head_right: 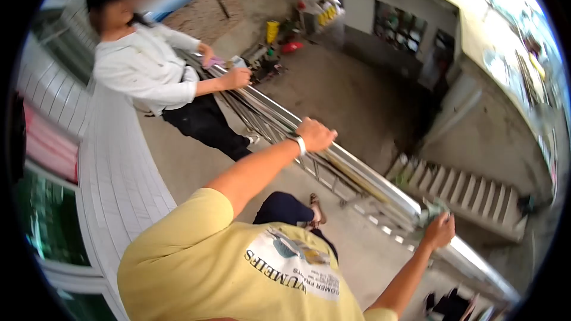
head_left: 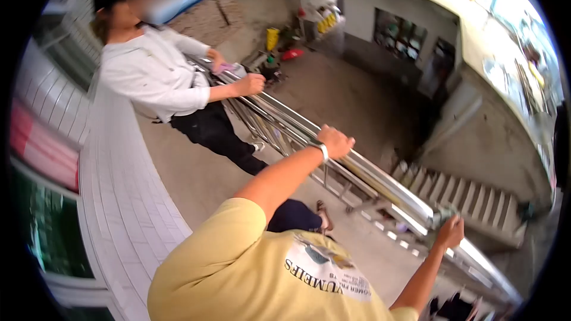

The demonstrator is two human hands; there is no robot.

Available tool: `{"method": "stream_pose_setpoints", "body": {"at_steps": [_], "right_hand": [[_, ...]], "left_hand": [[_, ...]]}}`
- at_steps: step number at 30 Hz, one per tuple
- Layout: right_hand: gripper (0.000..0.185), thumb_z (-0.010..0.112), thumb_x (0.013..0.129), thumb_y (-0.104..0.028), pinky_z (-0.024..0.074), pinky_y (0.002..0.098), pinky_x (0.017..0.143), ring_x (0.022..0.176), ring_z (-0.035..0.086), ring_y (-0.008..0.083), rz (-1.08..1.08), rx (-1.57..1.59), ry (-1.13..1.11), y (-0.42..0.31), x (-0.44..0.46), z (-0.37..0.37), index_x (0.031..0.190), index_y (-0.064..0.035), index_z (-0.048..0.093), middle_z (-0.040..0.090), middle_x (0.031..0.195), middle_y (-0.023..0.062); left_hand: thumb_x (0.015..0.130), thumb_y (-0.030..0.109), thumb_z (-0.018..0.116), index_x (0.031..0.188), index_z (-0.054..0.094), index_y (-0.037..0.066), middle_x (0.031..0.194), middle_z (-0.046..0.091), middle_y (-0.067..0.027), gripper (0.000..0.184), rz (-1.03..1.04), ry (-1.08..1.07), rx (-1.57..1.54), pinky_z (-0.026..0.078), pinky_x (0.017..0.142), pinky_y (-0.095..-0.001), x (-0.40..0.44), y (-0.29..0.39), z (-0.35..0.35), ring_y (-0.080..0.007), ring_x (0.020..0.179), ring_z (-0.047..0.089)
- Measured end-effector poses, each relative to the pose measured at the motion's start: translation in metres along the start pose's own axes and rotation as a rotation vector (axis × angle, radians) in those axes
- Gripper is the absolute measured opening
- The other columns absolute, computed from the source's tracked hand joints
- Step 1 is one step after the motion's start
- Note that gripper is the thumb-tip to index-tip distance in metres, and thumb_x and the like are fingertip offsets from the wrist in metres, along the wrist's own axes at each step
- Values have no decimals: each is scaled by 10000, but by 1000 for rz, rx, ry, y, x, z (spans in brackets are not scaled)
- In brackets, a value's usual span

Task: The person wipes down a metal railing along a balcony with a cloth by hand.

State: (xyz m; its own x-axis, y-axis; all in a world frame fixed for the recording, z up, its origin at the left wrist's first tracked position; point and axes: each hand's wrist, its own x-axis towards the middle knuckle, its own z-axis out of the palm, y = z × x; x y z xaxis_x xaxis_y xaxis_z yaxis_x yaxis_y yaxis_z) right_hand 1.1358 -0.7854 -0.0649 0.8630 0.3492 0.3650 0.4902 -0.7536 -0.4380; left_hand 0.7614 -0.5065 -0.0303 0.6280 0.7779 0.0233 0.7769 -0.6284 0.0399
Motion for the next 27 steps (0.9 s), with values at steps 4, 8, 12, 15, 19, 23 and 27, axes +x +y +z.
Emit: {"method": "stream_pose_setpoints", "body": {"at_steps": [4,8,12,15,19,23,27], "right_hand": [[288,531,822,-302,393,494,551,629,540,427,-83,123,86,-10,-5,-10,727,-38,594,584,662,204],[280,559,784,-327,408,479,540,619,541,415,-85,131,140,-9,-3,-11,661,-78,590,578,633,168],[274,543,786,-306,433,455,606,663,575,367,-132,50,173,-10,-5,-16,641,-77,582,608,672,138],[181,556,776,-231,438,417,629,675,585,312,-326,139,315,3,-11,-17,677,-84,592,607,683,86],[108,552,764,-172,443,395,659,694,590,286,-470,217,360,10,-12,-22,742,-83,609,610,708,65],[99,556,755,-163,449,392,681,724,597,287,-463,215,375,7,-15,-23,764,-79,609,619,733,72],[99,557,757,-162,452,406,722,779,595,299,-470,186,323,5,-16,-32,792,-80,599,627,806,91]], "left_hand": [[950,372,343,624,673,64,671,654,-172,556,3,176,37,424,683,-521,-3,4,4,-372,681,630],[965,403,326,618,692,98,647,650,-147,589,30,152,65,451,661,-494,-3,6,-3,-367,628,625],[961,384,341,608,674,86,660,642,-154,569,69,95,-98,459,673,-480,-6,4,-8,-350,662,620],[955,362,366,603,657,70,668,643,-146,542,85,246,-35,449,683,-477,-7,3,-1,-341,675,615],[947,334,394,630,655,75,686,650,-124,486,57,350,-67,433,697,-463,-10,3,6,-321,700,607],[934,291,414,665,673,102,689,655,-101,419,86,412,-93,429,703,-450,-12,0,8,-306,709,607],[895,209,433,734,688,148,757,681,-58,308,169,578,-151,454,717,-407,-16,-7,19,-284,751,627]]}}
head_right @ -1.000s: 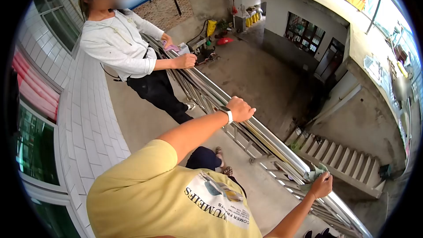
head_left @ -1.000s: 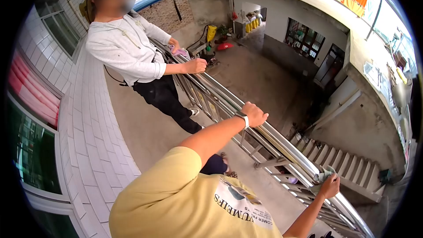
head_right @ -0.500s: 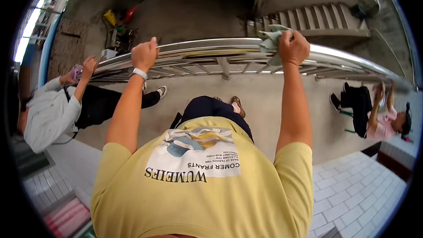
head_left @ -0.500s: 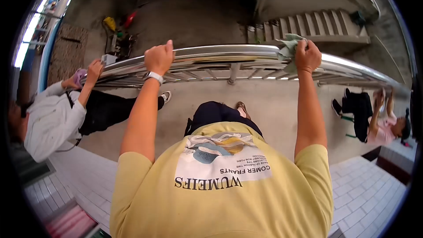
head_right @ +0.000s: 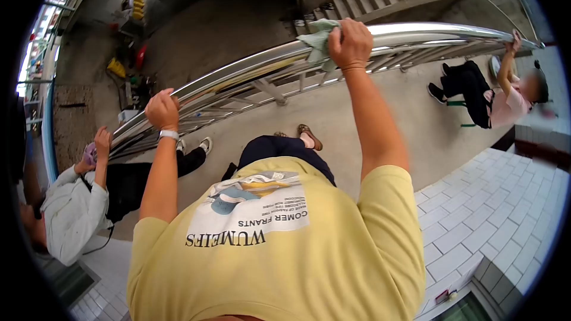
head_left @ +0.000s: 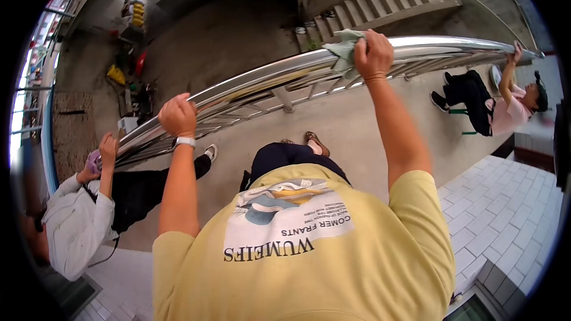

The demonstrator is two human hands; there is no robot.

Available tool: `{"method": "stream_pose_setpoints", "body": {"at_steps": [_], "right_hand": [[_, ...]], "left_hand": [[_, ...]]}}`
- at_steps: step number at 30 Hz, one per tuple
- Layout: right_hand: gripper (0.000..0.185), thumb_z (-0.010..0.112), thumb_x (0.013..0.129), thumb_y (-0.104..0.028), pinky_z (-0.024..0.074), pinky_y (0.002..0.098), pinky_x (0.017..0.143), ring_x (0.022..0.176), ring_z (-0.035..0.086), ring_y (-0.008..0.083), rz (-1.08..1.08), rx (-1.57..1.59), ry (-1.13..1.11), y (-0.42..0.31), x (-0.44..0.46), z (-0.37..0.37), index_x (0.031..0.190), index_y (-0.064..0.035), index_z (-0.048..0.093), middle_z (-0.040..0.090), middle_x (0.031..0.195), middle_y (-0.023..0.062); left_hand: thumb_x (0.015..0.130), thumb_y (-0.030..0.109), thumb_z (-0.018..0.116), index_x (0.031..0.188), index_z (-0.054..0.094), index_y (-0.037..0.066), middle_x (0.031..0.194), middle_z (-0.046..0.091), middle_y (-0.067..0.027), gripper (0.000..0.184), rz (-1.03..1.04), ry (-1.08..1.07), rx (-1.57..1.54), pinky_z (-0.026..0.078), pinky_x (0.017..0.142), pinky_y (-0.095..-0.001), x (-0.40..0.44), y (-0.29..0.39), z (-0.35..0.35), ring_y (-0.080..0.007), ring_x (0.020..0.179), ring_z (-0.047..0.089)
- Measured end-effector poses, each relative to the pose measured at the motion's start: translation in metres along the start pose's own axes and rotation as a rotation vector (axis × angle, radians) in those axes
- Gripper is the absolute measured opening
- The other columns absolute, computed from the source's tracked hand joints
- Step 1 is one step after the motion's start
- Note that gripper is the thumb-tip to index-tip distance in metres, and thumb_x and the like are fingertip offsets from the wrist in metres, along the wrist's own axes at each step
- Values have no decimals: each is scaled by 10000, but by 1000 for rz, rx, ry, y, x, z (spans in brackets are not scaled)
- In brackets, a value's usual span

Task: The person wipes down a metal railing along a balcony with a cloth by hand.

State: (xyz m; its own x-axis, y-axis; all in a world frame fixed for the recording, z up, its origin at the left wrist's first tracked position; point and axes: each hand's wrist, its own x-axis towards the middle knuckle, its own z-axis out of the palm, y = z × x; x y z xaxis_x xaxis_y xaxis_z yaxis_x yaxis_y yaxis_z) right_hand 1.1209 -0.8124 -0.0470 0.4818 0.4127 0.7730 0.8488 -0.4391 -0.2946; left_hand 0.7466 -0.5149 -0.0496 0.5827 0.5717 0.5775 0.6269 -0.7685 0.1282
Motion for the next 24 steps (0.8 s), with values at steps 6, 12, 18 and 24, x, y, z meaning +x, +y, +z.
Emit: {"method": "stream_pose_setpoints", "body": {"at_steps": [6,12,18,24], "right_hand": [[138,539,763,-175,456,420,882,805,605,305,16,20,-60,6,-3,-3,839,-82,607,632,824,93],[219,571,741,-173,444,405,941,927,635,270,-207,40,-210,40,13,-21,925,-66,624,667,943,104],[228,517,761,-159,444,446,941,932,624,323,-126,-25,-209,82,13,-31,927,-45,623,658,931,135],[269,501,796,-169,439,450,951,952,616,358,-129,-45,-227,111,11,-34,971,-5,622,658,987,172]], "left_hand": [[889,203,433,783,687,137,797,688,-62,283,53,-14,-1,461,718,-400,0,5,-3,-284,752,630],[896,210,420,763,685,116,790,687,-60,312,23,-26,-37,460,741,-398,3,5,-4,-278,767,632],[874,198,430,753,679,121,776,678,-50,288,20,-38,-43,459,743,-404,3,7,-8,-267,755,630],[854,184,447,737,666,102,767,674,-61,262,-11,14,-65,460,733,-401,3,12,-10,-280,740,620]]}}
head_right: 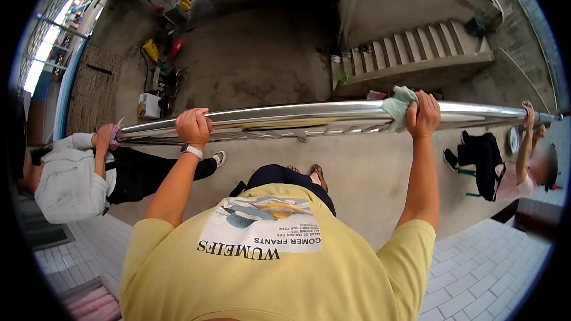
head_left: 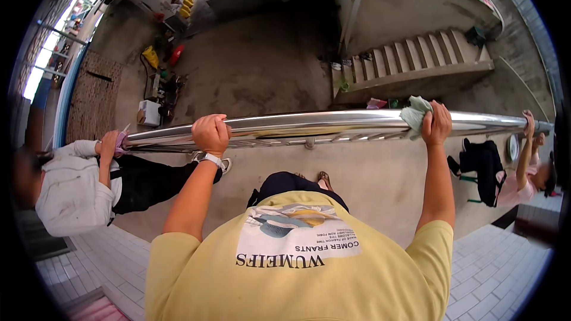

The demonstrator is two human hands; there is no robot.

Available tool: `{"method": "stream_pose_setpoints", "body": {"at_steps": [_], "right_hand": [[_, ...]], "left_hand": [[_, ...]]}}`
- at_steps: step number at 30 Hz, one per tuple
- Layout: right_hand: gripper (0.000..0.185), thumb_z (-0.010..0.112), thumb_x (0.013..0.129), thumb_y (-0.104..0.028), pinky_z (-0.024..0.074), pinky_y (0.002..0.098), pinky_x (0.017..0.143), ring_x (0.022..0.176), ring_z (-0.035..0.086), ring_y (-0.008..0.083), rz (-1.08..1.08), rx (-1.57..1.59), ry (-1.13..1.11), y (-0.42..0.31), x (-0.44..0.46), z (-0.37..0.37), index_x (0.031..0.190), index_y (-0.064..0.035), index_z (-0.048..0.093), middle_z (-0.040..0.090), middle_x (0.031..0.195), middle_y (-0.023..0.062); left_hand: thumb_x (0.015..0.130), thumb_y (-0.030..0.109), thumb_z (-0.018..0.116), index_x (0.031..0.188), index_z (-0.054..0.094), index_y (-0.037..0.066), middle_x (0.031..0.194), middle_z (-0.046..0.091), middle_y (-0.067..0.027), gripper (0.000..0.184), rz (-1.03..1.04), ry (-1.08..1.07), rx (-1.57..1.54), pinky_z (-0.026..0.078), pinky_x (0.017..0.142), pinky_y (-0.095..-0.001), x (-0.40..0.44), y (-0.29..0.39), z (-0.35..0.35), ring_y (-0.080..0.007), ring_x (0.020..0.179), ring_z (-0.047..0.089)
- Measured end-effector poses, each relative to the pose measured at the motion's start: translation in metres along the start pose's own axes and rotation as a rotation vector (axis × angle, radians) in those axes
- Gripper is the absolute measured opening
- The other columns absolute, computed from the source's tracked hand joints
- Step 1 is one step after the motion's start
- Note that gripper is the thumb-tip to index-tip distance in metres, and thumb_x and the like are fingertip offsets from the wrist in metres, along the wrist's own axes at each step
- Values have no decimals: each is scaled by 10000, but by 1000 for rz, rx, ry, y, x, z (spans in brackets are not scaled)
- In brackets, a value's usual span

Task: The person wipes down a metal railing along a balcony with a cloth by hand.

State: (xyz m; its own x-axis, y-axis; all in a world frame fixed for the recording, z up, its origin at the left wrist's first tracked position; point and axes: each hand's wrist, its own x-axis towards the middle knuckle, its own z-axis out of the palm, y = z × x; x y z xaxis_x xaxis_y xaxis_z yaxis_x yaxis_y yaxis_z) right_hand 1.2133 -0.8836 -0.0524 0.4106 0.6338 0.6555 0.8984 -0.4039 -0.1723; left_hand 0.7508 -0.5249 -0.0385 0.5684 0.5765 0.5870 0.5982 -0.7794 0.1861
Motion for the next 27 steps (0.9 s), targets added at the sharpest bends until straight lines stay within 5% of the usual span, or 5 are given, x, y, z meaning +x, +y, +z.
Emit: {"method": "stream_pose_setpoints", "body": {"at_steps": [19,22,27], "right_hand": [[224,475,827,-240,442,459,759,809,583,372,217,-30,-36,4,4,7,883,-68,606,617,821,160],[290,440,832,-315,435,495,726,791,574,410,470,-143,-173,3,14,13,797,-69,590,611,776,205],[383,376,870,-372,425,507,787,902,578,407,514,-249,-402,-7,30,16,851,-68,608,636,901,201]], "left_hand": [[853,192,456,698,660,108,716,649,-64,270,-75,39,25,428,723,-427,-1,4,-1,-287,733,600],[848,207,471,653,602,100,667,607,-74,258,-81,-22,28,426,706,-443,1,5,-4,-298,705,581],[856,213,471,625,574,91,666,599,-81,281,-89,-6,63,426,714,-450,0,5,-3,-304,713,574]]}}
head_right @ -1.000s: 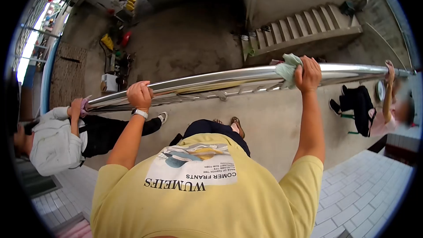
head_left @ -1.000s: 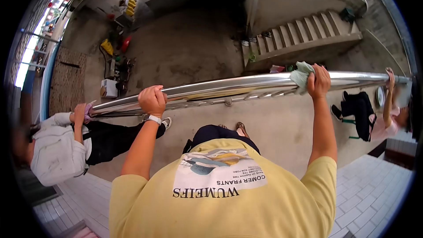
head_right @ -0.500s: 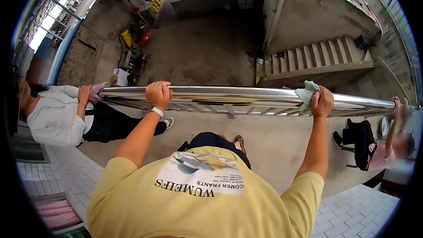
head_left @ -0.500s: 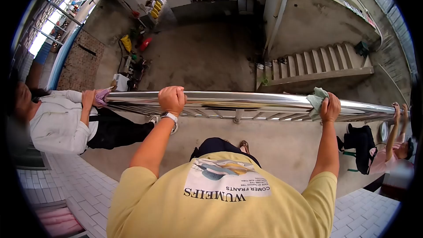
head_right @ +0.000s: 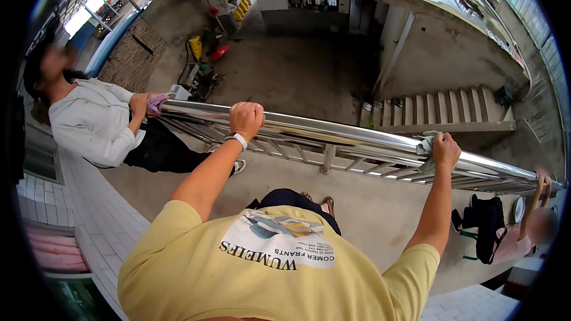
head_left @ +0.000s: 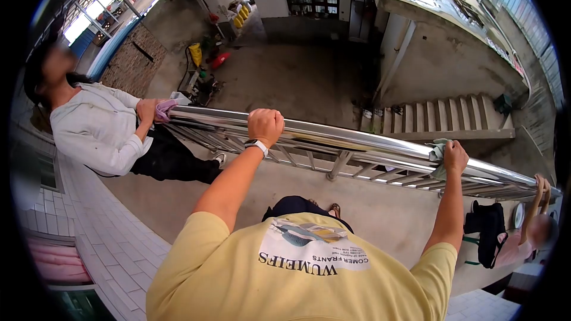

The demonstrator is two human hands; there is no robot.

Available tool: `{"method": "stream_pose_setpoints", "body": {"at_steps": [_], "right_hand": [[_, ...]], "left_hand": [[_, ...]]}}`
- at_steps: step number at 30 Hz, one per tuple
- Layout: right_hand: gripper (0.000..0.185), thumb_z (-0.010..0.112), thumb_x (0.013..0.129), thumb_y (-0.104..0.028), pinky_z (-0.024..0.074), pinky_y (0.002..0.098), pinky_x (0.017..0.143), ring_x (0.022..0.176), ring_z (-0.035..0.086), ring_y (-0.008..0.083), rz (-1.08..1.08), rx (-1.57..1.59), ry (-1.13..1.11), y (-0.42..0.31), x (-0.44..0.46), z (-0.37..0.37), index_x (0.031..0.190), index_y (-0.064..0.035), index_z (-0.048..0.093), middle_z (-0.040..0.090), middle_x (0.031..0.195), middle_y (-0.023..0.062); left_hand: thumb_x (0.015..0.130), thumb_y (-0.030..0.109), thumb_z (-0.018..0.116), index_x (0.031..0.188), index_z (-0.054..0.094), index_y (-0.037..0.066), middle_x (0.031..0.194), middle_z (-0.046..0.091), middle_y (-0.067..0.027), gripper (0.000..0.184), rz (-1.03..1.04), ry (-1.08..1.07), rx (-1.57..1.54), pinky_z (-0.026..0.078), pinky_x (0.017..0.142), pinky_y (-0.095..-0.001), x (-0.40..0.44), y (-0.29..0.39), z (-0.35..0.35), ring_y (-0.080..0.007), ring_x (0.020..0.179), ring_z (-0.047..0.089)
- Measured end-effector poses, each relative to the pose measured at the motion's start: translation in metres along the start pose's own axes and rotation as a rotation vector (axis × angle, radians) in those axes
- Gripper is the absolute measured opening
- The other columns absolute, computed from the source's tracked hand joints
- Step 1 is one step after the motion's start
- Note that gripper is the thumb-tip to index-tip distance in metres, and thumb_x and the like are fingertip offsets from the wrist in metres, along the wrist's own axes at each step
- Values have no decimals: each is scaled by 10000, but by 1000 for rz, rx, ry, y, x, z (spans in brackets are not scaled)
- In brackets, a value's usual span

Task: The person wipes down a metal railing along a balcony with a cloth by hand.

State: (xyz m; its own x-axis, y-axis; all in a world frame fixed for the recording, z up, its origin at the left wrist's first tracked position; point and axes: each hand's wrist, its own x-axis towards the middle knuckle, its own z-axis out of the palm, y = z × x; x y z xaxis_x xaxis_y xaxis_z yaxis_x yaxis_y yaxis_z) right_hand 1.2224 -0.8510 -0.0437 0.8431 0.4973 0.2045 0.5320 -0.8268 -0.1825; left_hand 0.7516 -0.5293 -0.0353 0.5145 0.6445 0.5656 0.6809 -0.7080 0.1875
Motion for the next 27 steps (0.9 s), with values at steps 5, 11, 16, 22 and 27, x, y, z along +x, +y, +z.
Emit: {"method": "stream_pose_setpoints", "body": {"at_steps": [5,11,16,22,27], "right_hand": [[417,378,848,-375,438,500,799,884,602,410,-20,13,63,-8,0,1,824,-66,657,655,894,211],[423,380,845,-385,438,503,795,847,602,427,82,116,121,-17,-5,-8,810,-65,655,652,872,212],[421,389,844,-397,448,502,779,839,605,423,97,117,121,-13,-3,-4,812,-76,659,654,873,207],[413,402,849,-403,456,498,765,837,608,416,98,120,147,-11,-2,-1,841,-95,677,656,870,201],[408,412,853,-418,445,520,740,828,593,432,119,141,166,-10,-3,0,826,-94,658,649,863,199]], "left_hand": [[865,218,469,618,567,85,668,598,-86,297,-27,-34,6,427,742,-444,0,2,0,-300,733,573],[869,216,468,661,614,90,712,627,-85,283,-32,-41,4,423,787,-438,-2,0,0,-297,766,580],[864,216,472,685,635,95,726,638,-78,270,-41,-59,7,423,795,-433,-1,0,0,-292,777,587],[852,213,480,682,638,102,721,640,-78,257,-25,-8,-18,427,784,-424,-2,0,0,-291,763,592],[831,202,502,671,637,106,701,637,-81,230,-14,66,-42,433,752,-430,-2,0,3,-296,737,595]]}}
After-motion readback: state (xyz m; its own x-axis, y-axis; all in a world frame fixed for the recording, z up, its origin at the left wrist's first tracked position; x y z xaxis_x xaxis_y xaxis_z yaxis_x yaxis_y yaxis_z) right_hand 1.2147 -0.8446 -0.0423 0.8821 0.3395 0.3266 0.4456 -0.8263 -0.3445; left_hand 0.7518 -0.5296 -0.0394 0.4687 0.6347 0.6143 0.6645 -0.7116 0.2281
